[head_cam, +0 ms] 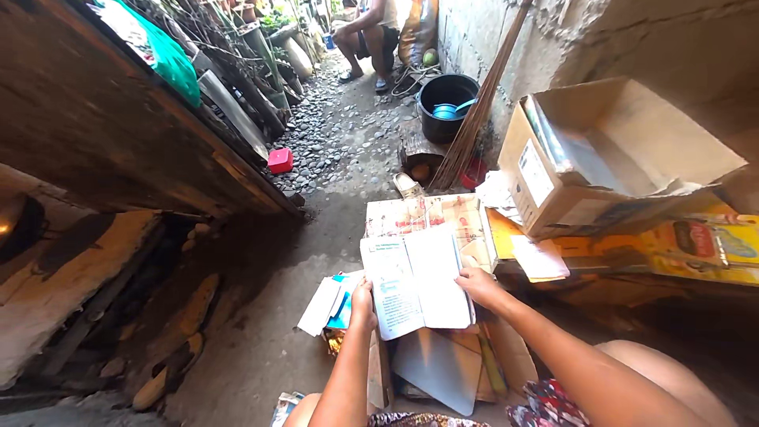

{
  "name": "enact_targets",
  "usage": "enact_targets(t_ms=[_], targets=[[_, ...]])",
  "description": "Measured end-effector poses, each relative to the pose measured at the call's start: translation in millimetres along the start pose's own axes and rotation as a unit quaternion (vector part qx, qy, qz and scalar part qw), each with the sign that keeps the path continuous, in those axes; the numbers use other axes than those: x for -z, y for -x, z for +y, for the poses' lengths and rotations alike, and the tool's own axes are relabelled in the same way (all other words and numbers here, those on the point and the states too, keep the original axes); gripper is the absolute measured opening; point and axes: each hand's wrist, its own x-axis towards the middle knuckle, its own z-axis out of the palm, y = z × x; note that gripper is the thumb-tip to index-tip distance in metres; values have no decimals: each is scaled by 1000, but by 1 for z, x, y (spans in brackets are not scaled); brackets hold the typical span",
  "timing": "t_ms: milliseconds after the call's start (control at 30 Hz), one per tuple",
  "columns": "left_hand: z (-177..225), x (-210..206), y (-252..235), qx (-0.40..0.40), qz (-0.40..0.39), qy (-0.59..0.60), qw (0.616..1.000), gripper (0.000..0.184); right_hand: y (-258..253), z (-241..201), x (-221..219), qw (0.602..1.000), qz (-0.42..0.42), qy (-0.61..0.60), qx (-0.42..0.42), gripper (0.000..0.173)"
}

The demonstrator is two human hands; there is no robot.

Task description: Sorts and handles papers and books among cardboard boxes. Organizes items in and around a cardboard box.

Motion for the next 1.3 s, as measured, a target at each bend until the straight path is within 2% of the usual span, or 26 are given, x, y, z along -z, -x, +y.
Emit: enact_targets(t_ms=[433, 1300], targets=[[-4, 4, -6, 0, 44, -28, 999, 35, 1, -5, -1, 998, 22, 50, -8, 33], [-4, 5, -7, -8, 45, -62, 997, 34, 0, -3, -3, 999, -3, 48, -18, 33]])
